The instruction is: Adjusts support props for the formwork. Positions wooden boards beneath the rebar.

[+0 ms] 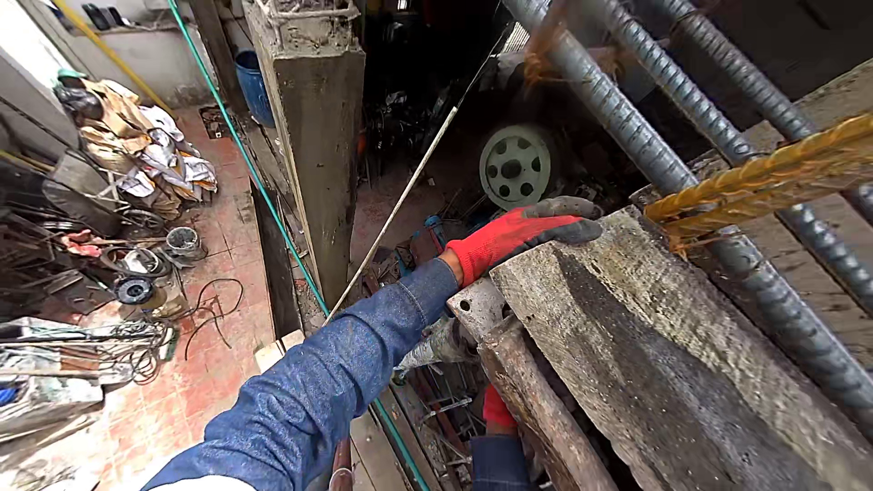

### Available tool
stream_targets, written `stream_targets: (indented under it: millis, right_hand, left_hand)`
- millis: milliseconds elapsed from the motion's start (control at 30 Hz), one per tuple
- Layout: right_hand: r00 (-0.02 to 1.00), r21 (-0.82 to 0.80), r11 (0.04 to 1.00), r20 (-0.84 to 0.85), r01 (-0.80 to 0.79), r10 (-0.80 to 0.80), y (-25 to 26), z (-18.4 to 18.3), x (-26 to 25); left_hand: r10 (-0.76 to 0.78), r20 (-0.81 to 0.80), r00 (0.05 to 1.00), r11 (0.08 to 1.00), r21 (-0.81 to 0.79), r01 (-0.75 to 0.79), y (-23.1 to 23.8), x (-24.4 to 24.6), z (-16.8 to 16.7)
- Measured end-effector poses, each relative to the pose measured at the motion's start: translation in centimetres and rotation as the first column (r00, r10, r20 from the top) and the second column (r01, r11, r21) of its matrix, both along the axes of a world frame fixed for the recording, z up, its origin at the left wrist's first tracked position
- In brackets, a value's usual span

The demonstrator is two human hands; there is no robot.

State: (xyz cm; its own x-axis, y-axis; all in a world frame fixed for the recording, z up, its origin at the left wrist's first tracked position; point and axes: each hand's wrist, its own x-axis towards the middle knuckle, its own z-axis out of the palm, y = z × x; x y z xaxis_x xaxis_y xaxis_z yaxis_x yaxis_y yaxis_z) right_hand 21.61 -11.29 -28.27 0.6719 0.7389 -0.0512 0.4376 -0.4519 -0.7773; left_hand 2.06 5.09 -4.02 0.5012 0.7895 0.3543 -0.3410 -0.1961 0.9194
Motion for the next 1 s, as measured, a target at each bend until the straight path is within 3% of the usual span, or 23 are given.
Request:
stream_targets:
  millis: [67,133,200,300,333,433,600,700,800,867,1000]
  right_hand:
    - [0.923,-0.351,0.93,0.311,-0.11,0.227,0.6,0.8,0.0]
    - [0.883,-0.433,0.89,0.35,-0.144,0.313,1.2,0.9,0.0]
    - [0.86,-0.414,0.894,0.38,-0.17,0.34,2.0,0.4,0.6]
    - [0.844,-0.34,0.914,0.403,-0.221,0.355,2.9,-0.3,0.8]
    - [0.858,-0.306,0.92,0.373,-0.244,0.352,2.5,0.7,0.3]
    - [0.881,-0.37,0.84,0.104,-0.396,0.461,0.0,9.1,-3.0]
    - [0.874,-0.326,0.842,0.083,-0.43,0.479,-2.0,10.5,-3.4]
    - [0.884,-0.124,0.877,-0.001,-0.465,0.468,-2.6,9.3,-2.4]
    - [0.829,0.111,0.837,-0.121,-0.536,0.547,-1.3,9.0,-2.5]
    - [0.801,0.056,0.806,-0.09,-0.589,0.592,-0.3,8.6,-2.7]
    - [0.774,-0.069,0.771,-0.03,-0.633,0.633,-0.7,9.6,-3.3]
  left_hand:
    - [0.02,-0.152,0.988,0.999,-0.042,-0.026,0.7,-0.9,-0.2]
    - [-0.022,-0.224,0.974,0.998,-0.061,0.009,-1.1,-3.5,0.2]
    - [-0.034,-0.292,0.956,0.99,-0.144,-0.009,-5.0,-5.3,2.2]
    - [0.098,-0.493,0.864,0.973,-0.133,-0.187,-8.2,-4.8,3.9]
    - [0.117,-0.495,0.861,0.969,-0.135,-0.209,-8.3,-4.5,3.6]
    - [0.194,-0.392,0.899,0.913,-0.262,-0.311,-8.1,-3.3,2.5]
    - [0.255,-0.4,0.881,0.87,-0.303,-0.389,-8.5,-2.9,2.9]
    - [0.268,-0.406,0.874,0.882,-0.261,-0.392,-8.4,-2.9,2.4]
    - [0.226,-0.392,0.892,0.904,-0.257,-0.342,-8.2,-2.9,2.4]
    - [0.208,-0.381,0.901,0.905,-0.274,-0.325,-8.0,-2.9,2.5]
    - [0.243,-0.515,0.822,0.924,-0.134,-0.357,-7.8,-3.0,2.7]
